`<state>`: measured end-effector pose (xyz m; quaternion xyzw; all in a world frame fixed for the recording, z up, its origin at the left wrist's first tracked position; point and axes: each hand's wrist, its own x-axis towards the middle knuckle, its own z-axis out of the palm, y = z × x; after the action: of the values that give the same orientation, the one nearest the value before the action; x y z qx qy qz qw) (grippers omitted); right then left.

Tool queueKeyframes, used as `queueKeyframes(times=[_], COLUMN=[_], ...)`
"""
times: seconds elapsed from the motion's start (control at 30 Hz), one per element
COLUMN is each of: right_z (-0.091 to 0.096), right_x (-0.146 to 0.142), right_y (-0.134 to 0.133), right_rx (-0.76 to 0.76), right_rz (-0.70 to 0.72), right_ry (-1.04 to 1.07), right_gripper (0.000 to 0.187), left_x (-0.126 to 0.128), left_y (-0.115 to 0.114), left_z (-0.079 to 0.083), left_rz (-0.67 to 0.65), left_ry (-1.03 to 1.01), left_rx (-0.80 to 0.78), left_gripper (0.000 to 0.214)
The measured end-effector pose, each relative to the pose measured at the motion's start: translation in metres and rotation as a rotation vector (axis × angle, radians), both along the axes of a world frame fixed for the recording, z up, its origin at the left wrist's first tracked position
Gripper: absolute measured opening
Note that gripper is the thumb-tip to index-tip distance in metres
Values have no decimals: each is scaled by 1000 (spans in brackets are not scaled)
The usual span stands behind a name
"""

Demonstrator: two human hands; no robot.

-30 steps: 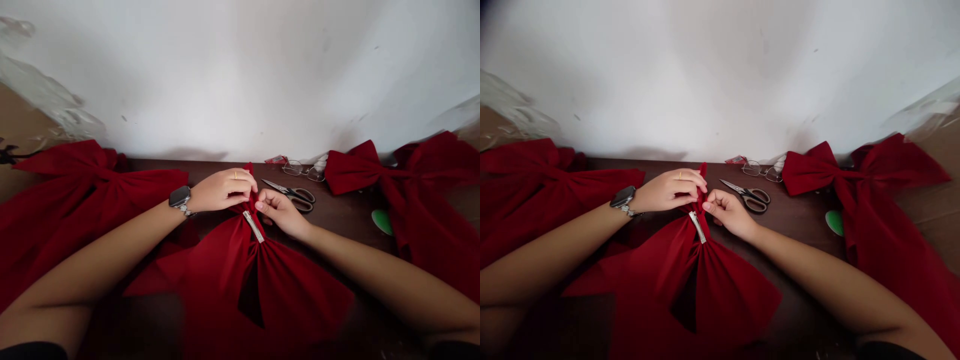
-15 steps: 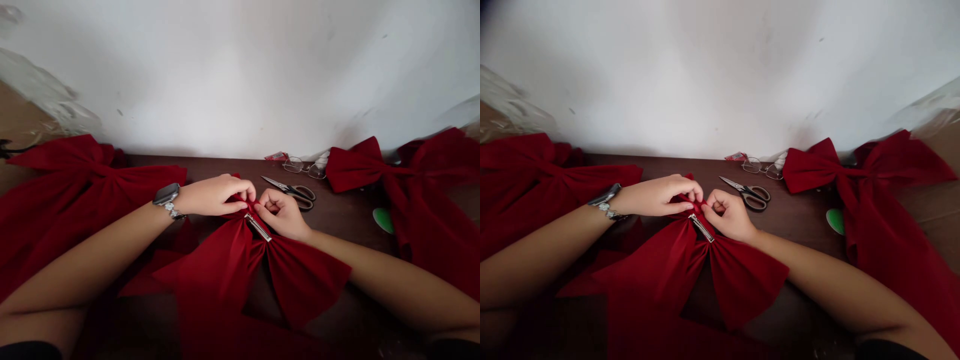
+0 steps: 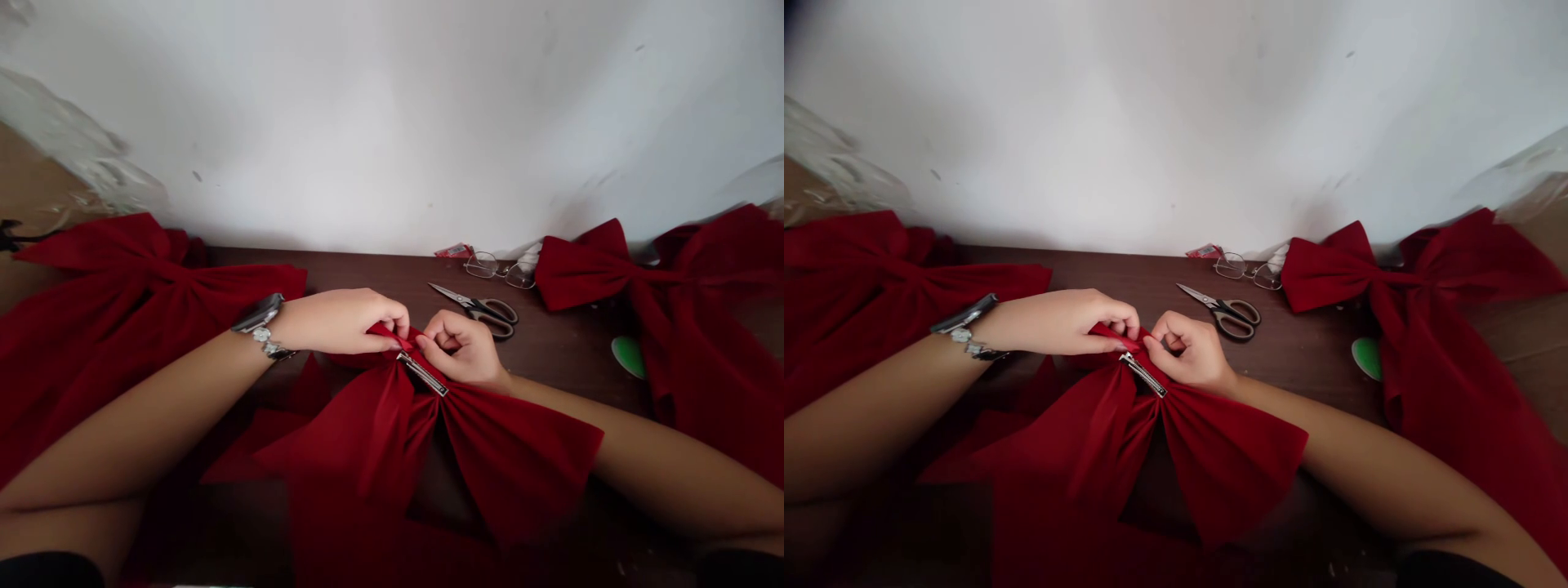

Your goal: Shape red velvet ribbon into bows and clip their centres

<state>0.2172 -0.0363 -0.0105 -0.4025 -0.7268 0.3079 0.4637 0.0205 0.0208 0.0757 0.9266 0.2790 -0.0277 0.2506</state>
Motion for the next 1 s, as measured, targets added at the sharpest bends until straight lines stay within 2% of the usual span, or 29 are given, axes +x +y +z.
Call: queueKeyframes(times=[0.1, 0.2, 0.4, 0.57, 0.67, 0.77, 0.87, 1.0], right_z=[2, 3, 6, 15, 36, 69, 102, 128], right_x=[1, 2, 1, 3, 9, 22, 42, 71], right_y=[-1, -1, -5, -1, 7, 12, 12, 11], right_rx=[31, -27, -154, -176, -214, -207, -96, 230], right_rz=[8, 43, 72, 179, 283, 282, 138, -183], right_ry=[9, 20, 87, 203, 271, 199, 30, -137], right_gripper=[19, 19, 23, 12, 11, 8, 8, 9], left_x=[0, 1, 5, 4, 4, 3, 2, 0], left_y=[0, 0, 0, 1, -1, -5, -11, -15], left_z=[0, -1, -7, -9, -6, 0, 7, 14], left_rz=[-27, -47, 55, -7, -41, -65, -90, -121], left_ry=[-26, -114, -253, -334, -430, -527, -574, -512], left_rx=[60, 53, -170, -277, -270, -245, -195, -89], left_gripper=[15, 12, 20, 22, 20, 19, 19, 14])
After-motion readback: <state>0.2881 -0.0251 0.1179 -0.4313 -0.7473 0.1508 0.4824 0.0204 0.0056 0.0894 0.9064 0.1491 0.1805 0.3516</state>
